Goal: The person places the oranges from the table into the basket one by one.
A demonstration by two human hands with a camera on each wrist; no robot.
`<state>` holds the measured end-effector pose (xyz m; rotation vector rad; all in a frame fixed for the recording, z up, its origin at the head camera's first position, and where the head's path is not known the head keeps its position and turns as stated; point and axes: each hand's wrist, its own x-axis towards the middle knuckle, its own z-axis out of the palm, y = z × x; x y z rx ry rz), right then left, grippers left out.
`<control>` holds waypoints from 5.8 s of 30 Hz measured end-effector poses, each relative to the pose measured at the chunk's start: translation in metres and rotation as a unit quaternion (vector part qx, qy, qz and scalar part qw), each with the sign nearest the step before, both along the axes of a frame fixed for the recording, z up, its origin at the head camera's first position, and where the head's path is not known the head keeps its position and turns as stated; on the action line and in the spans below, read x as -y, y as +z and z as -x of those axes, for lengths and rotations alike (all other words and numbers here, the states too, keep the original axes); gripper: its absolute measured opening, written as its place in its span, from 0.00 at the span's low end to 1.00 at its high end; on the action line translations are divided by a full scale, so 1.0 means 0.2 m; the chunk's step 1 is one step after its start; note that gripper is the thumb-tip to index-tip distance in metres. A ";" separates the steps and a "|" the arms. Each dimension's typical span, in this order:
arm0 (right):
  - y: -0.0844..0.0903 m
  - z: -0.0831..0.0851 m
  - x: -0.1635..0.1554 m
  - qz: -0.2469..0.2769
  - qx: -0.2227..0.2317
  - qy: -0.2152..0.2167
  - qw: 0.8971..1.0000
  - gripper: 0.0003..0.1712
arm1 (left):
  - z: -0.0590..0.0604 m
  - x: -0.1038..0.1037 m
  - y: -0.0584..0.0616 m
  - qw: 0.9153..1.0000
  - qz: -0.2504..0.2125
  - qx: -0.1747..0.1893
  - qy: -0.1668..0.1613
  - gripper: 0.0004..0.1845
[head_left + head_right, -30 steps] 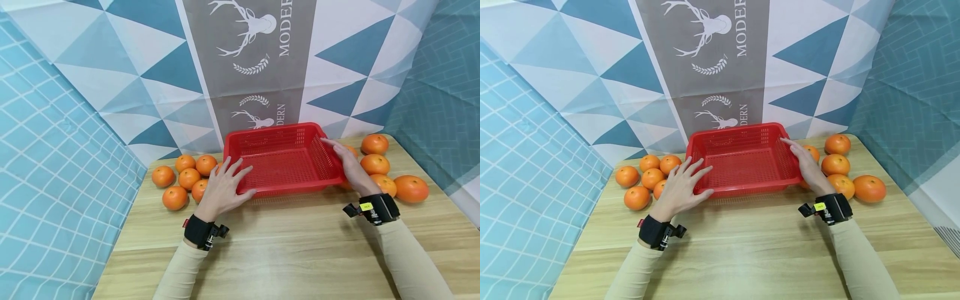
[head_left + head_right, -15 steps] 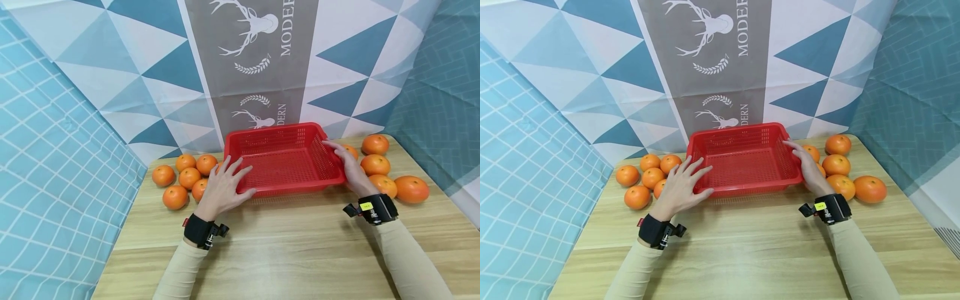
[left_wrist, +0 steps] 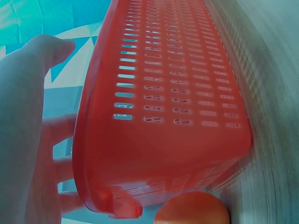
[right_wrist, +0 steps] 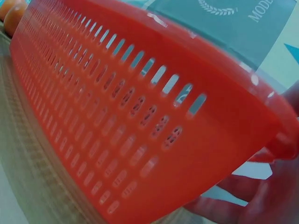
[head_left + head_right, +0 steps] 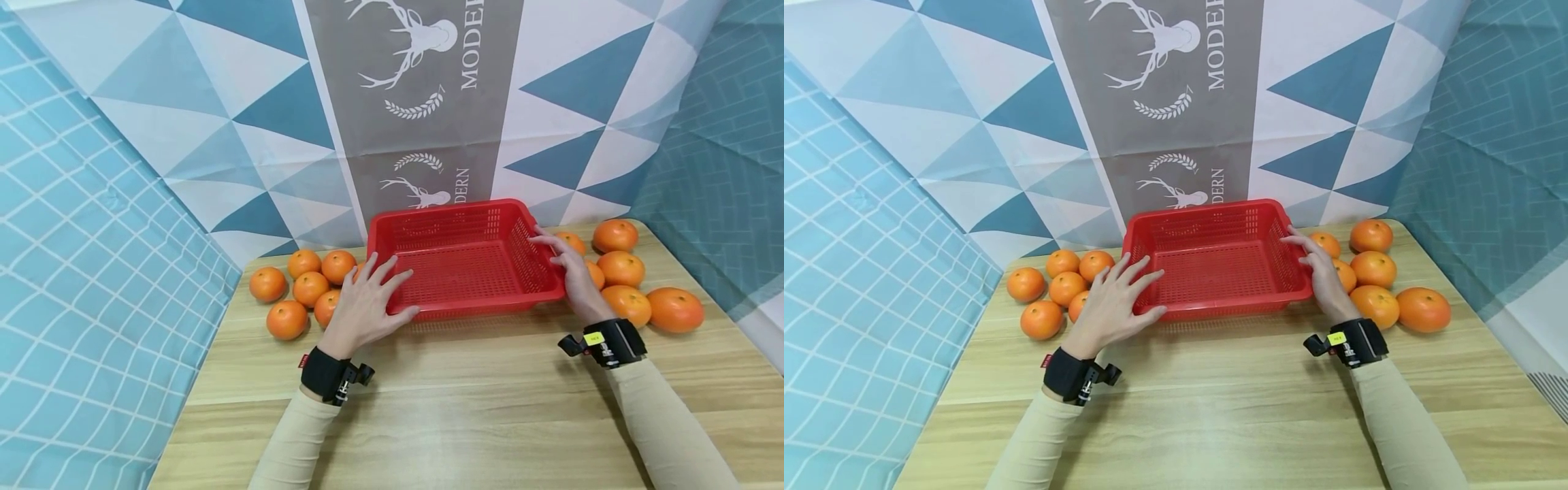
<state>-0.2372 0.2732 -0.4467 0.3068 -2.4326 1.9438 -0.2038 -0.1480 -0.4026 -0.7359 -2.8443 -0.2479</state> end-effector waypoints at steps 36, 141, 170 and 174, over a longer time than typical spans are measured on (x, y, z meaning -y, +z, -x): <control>-0.03 0.04 0.01 0.025 -0.017 -0.031 0.999 0.33 | 0.00 0.04 0.04 1.000 -0.023 0.016 0.014 0.39; -0.03 0.04 0.00 0.020 -0.022 -0.026 0.999 0.34 | 0.05 0.46 0.15 0.990 -0.113 -0.020 0.080 0.24; -0.04 0.05 0.01 0.020 -0.019 -0.030 0.999 0.34 | 0.16 0.30 0.20 0.983 -0.170 -0.057 0.051 0.22; -0.03 0.05 0.01 0.026 -0.016 -0.028 0.999 0.34 | 0.19 0.26 0.24 0.983 -0.169 -0.058 0.043 0.22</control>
